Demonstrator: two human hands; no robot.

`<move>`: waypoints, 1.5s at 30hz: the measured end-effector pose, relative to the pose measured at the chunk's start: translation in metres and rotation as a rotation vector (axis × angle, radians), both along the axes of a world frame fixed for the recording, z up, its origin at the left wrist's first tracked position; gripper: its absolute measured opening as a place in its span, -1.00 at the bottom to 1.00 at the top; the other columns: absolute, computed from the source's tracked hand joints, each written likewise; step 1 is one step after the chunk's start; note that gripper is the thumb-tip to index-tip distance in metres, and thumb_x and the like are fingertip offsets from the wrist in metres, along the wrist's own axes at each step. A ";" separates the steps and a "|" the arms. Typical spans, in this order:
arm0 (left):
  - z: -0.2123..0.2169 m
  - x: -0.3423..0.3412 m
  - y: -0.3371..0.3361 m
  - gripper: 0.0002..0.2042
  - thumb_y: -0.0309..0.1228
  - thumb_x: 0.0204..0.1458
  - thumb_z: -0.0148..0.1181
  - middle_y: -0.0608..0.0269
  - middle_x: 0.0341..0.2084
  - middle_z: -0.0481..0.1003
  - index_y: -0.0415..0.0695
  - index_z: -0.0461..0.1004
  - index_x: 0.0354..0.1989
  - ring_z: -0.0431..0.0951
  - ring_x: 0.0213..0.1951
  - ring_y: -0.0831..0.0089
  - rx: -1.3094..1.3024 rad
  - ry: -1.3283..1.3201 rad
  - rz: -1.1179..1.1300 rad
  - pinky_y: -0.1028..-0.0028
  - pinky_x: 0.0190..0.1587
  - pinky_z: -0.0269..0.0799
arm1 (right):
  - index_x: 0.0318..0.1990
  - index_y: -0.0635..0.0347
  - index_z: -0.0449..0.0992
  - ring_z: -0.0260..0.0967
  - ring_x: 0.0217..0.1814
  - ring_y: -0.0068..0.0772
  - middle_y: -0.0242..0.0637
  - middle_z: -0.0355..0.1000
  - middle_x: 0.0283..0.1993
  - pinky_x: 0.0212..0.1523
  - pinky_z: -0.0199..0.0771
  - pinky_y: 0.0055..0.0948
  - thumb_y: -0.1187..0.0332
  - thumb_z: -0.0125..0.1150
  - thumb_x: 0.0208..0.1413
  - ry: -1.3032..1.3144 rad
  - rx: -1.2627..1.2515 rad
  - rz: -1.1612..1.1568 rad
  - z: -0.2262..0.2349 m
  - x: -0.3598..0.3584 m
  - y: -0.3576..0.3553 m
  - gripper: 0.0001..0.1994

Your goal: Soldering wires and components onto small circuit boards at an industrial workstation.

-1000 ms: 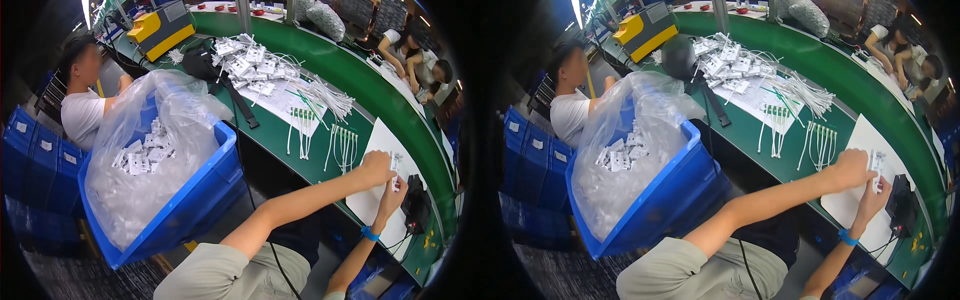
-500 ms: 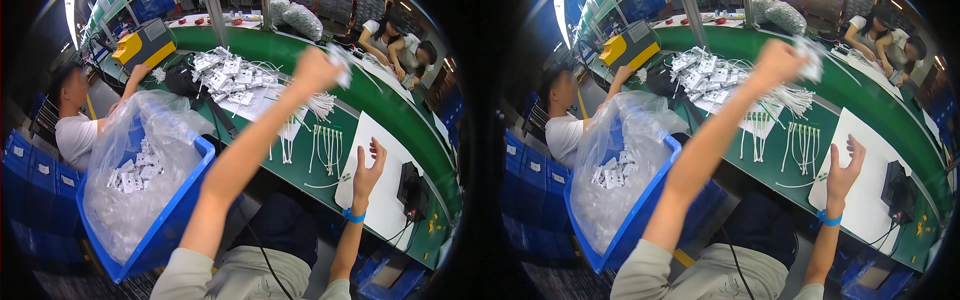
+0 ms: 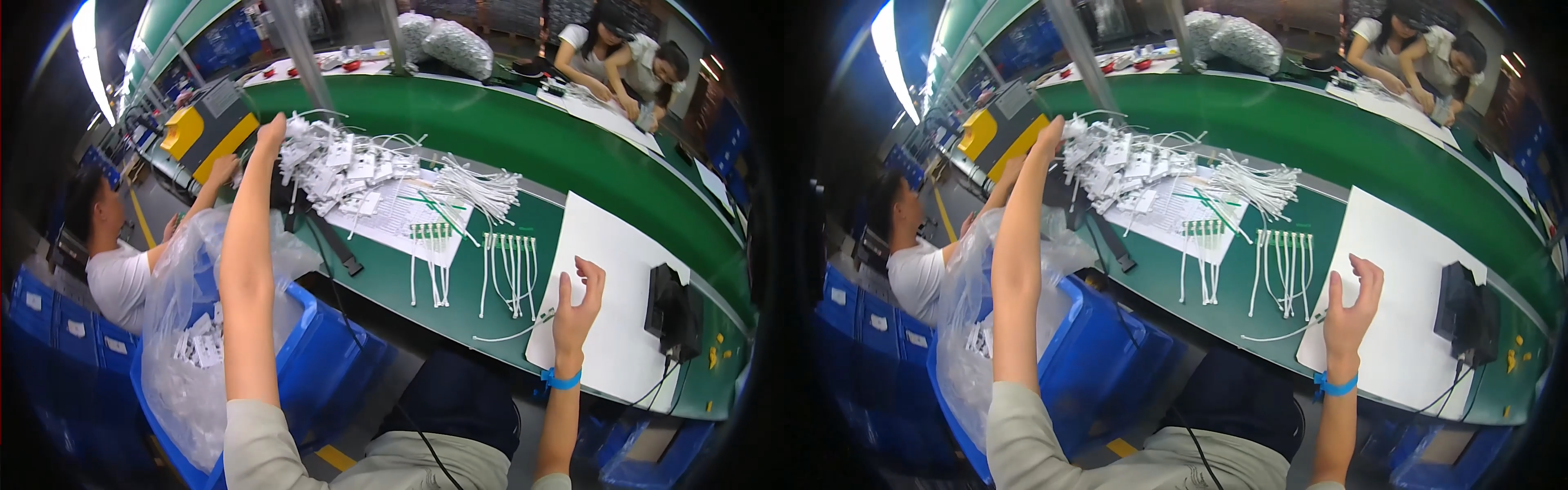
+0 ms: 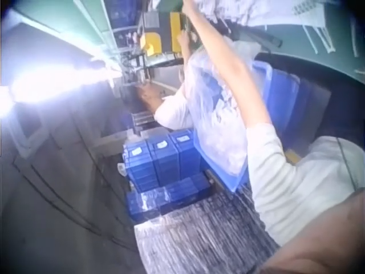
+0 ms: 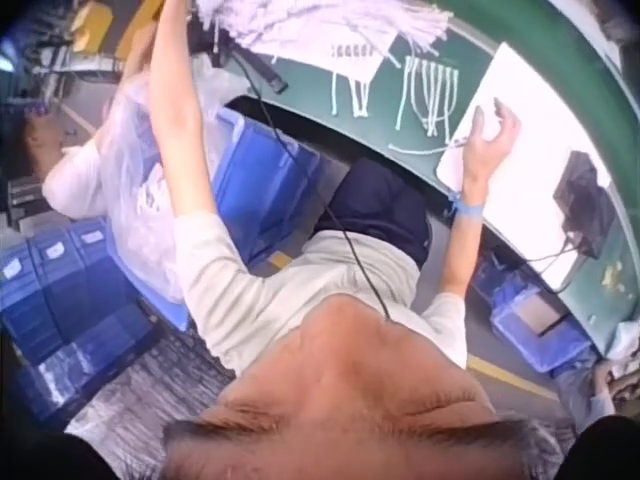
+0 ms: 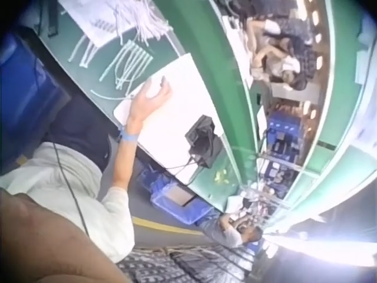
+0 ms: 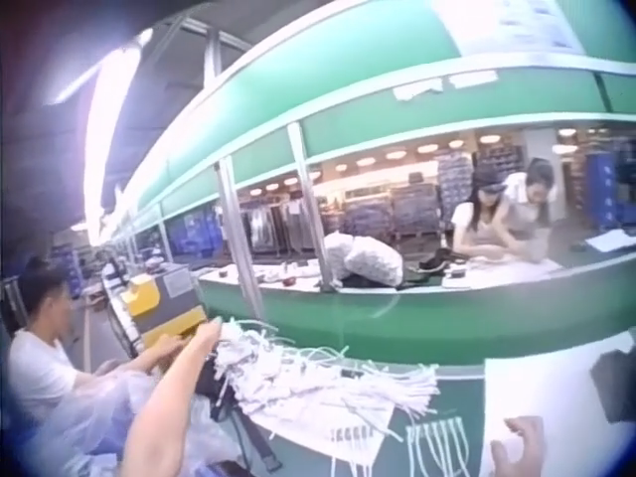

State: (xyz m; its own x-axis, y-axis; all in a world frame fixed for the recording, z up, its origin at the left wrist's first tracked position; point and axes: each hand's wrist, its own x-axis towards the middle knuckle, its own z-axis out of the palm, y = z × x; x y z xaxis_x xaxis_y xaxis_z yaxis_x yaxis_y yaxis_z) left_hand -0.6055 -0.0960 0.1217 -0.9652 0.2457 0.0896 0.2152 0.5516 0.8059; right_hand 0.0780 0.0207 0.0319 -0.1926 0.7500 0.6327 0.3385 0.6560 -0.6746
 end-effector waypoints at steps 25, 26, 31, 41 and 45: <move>-0.049 0.317 0.008 -0.69 -0.23 0.08 0.30 -0.02 -0.23 0.53 -0.18 0.54 -0.11 0.53 -0.07 0.02 -0.450 0.796 -1.189 0.14 -0.02 0.47 | -0.14 0.21 0.55 0.35 -0.03 -0.08 -0.16 0.43 -0.08 0.02 0.32 -0.24 0.47 0.32 0.05 -0.141 0.094 0.193 0.013 -0.022 -0.017 -0.79; -0.061 0.326 0.011 -0.66 -0.19 0.10 0.28 -0.03 -0.21 0.53 -0.18 0.54 -0.09 0.53 -0.06 0.02 -0.440 0.756 -1.174 0.15 0.01 0.47 | -0.14 0.20 0.55 0.35 -0.03 -0.08 -0.17 0.43 -0.08 0.01 0.32 -0.23 0.46 0.32 0.05 -0.162 0.090 0.206 0.014 -0.023 -0.020 -0.80; -0.089 0.330 0.020 -0.59 -0.16 0.05 0.35 0.00 -0.18 0.47 -0.20 0.47 -0.08 0.49 -0.04 0.04 -0.497 0.607 -1.209 0.15 -0.02 0.47 | -0.15 0.17 0.56 0.35 -0.02 -0.11 -0.20 0.42 -0.08 0.00 0.33 -0.25 0.45 0.33 0.05 -0.200 0.098 0.228 0.017 -0.015 -0.030 -0.80; -0.071 0.335 0.025 -0.70 -0.35 0.09 0.37 0.19 -0.28 0.54 -0.27 0.49 -0.12 0.58 -0.30 0.47 -0.160 -0.037 -1.216 0.46 -0.33 0.49 | -0.20 0.22 0.57 0.43 -0.12 -0.13 -0.18 0.47 -0.18 -0.07 0.39 -0.27 0.48 0.29 0.07 -0.118 0.097 0.285 0.032 -0.024 -0.008 -0.87; -0.065 0.356 0.029 -0.74 -0.40 0.16 0.28 0.29 -0.34 0.62 -0.22 0.54 -0.01 0.58 -0.35 0.62 -0.033 -0.434 -1.358 0.59 -0.49 0.44 | -0.19 0.32 0.57 0.48 -0.27 -0.22 -0.15 0.49 -0.27 -0.24 0.46 -0.33 0.40 0.31 0.14 -0.035 -0.128 0.421 0.028 -0.064 0.008 -0.83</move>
State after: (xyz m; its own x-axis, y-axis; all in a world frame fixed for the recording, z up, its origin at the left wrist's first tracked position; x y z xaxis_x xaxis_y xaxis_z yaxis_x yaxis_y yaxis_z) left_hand -0.2494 -0.0666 0.0562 0.0683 0.9829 -0.1713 0.3270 0.1401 0.9346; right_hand 0.0141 0.0288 0.0598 -0.5181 0.6734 0.5273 0.0840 0.6536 -0.7522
